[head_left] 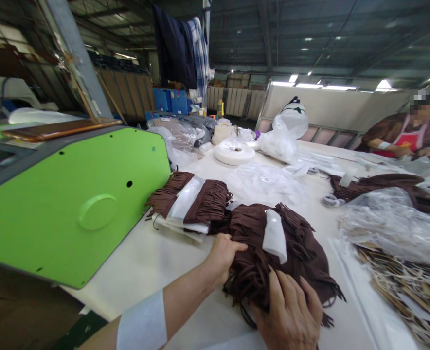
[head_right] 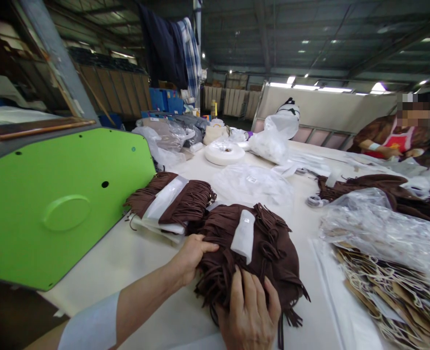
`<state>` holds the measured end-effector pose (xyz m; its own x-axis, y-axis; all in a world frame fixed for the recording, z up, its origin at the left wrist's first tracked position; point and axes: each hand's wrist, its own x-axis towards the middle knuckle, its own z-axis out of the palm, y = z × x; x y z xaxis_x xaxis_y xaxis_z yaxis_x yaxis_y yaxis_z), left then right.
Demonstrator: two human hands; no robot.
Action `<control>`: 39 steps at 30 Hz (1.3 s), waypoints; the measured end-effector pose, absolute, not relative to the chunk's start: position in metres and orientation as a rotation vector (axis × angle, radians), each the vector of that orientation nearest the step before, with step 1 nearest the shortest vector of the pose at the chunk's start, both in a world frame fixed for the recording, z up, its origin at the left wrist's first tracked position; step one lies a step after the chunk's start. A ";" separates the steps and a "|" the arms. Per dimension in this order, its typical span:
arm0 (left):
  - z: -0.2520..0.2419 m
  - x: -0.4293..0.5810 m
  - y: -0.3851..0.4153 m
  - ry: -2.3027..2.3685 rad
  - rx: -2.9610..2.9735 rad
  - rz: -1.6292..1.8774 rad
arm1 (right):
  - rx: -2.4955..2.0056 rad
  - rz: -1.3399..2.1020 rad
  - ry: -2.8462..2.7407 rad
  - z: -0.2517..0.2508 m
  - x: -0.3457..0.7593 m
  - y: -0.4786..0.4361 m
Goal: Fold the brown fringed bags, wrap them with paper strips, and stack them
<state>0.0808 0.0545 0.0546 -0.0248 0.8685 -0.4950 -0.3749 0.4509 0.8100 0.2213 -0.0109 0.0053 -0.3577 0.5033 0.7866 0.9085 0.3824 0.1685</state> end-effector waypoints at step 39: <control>0.026 0.045 0.012 1.710 1.776 1.196 | -1.009 -0.616 -1.948 0.003 0.225 -0.011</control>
